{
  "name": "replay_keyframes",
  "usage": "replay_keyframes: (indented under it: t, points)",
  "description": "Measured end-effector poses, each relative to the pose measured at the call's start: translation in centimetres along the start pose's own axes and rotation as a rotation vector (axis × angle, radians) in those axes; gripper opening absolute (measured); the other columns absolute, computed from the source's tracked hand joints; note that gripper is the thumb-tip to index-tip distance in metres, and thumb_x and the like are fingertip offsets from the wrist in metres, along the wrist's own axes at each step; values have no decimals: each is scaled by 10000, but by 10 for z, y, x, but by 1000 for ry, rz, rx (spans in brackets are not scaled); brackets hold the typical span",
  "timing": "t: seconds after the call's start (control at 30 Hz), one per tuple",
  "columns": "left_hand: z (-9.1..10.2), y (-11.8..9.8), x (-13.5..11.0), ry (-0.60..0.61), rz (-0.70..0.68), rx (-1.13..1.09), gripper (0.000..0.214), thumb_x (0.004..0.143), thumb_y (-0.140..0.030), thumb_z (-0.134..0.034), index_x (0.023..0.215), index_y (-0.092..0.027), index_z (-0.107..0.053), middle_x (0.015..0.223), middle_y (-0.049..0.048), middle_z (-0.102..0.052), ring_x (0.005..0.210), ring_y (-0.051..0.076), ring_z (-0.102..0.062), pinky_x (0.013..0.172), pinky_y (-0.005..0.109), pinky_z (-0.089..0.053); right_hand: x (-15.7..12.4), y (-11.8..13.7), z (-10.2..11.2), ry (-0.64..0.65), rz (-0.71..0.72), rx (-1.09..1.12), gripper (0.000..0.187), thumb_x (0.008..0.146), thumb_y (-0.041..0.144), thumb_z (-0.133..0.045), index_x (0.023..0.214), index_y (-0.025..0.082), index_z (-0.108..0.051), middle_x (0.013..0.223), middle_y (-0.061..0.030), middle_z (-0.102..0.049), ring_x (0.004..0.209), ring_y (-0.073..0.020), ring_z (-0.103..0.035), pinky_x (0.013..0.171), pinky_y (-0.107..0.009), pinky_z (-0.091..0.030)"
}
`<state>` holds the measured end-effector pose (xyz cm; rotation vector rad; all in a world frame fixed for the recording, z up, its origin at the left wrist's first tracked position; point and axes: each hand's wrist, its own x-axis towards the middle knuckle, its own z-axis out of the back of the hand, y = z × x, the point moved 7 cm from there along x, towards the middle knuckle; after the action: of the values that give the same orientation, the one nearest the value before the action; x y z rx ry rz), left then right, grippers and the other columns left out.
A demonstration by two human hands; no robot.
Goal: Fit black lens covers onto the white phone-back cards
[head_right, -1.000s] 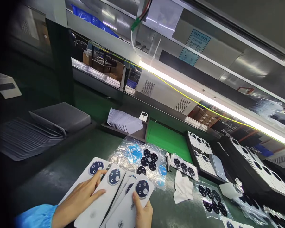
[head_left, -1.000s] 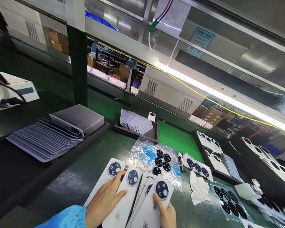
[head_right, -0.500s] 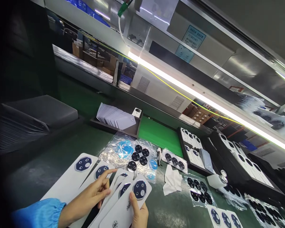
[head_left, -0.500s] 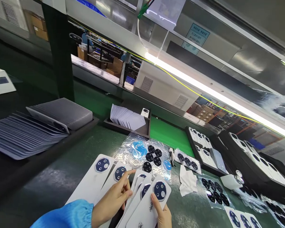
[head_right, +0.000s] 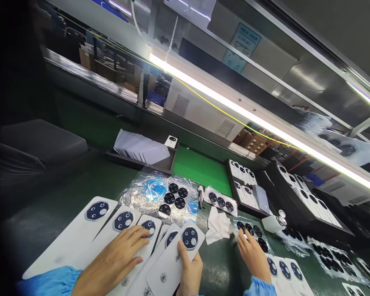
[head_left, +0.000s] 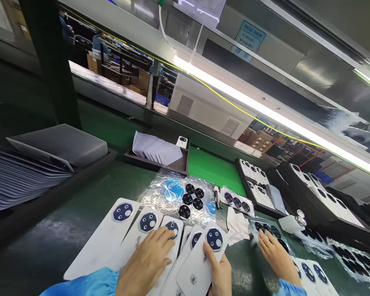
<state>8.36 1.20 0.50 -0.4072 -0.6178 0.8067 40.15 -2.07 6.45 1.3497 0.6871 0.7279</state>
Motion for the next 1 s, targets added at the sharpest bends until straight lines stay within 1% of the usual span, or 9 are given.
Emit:
replay_keyframes:
  t: [0.1, 0.17, 0.23, 0.33, 0.47, 0.57, 0.7, 0.87, 1.0]
  points:
    - [-12, -17, -3, 29, -131, 33, 375, 766, -51, -519, 1081, -235, -608, 1263, 40, -619, 1245, 284, -475, 1023, 415, -395, 35, 22, 18, 118, 100, -91, 67, 735, 236, -755, 698, 219, -702, 802, -14, -711, 857, -169, -649, 977, -373, -424]
    - [-19, -20, -3, 45, -160, 45, 386, 794, -56, -517, 1125, -239, -590, 1304, 34, -600, 1277, 281, -453, 1042, 424, -374, 44, 23, 16, 164, 185, -128, 171, 551, 132, -825, 588, 255, -713, 713, 5, -707, 879, -198, -644, 1084, -347, -308]
    - [-24, -21, -3, 71, -181, 63, 393, 806, -56, -532, 1150, -239, -581, 1332, 29, -584, 1300, 284, -437, 1058, 435, -353, 46, 19, 12, 186, 269, -158, 219, 490, 118, -822, 589, 287, -724, 717, 17, -706, 933, -218, -627, 1123, -326, -246]
    - [-32, -25, -2, 126, -222, 90, 397, 805, -101, -622, 1177, -231, -580, 1343, 46, -578, 1323, 304, -413, 1075, 459, -328, 48, 16, 7, 220, 359, -225, 191, 528, 141, -801, 582, 301, -713, 663, 25, -676, 927, -210, -618, 1120, -344, -256]
    - [-42, -29, 3, 208, -240, 126, 489, 741, -268, -771, 1196, -226, -598, 1309, 77, -601, 1319, 358, -409, 1079, 536, -308, 63, 19, 9, 303, 395, -375, 248, 612, 138, -790, 485, 268, -621, 553, 47, -601, 787, -162, -627, 1034, -385, -373]
    - [-46, -29, 7, 248, -242, 171, 539, 689, -355, -808, 1173, -200, -632, 1276, 105, -621, 1292, 396, -432, 1062, 590, -318, 77, 16, 12, 354, 385, -506, 164, 821, 255, -682, 679, 188, -637, 751, 15, -661, 807, -143, -633, 876, -384, -490]
    - [-46, -31, 13, 196, -246, 279, 521, 747, -508, -709, 1108, -132, -675, 1211, 151, -658, 1272, 403, -454, 1055, 626, -307, 87, 3, 12, 422, 384, -667, 172, 926, 328, -548, 1015, 204, -627, 1080, -50, -639, 906, -157, -622, 807, -354, -522]
    - [-54, -61, 9, 98, -443, 331, 424, 818, -515, -626, 1016, -145, -686, 1160, 79, -694, 1247, 304, -504, 1110, 507, -256, 84, -4, 5, 502, 419, -766, 193, 929, 333, -540, 1074, 230, -615, 1164, -61, -607, 970, -171, -605, 855, -375, -507]
    - [-59, -84, 6, -10, -614, 291, 490, 897, -567, -458, 989, -135, -670, 1064, 50, -717, 1175, 268, -551, 1080, 477, -254, 82, 7, -1, 465, 405, -758, 240, 930, 339, -535, 1132, 222, -591, 1197, -67, -588, 986, -185, -603, 843, -385, -516]
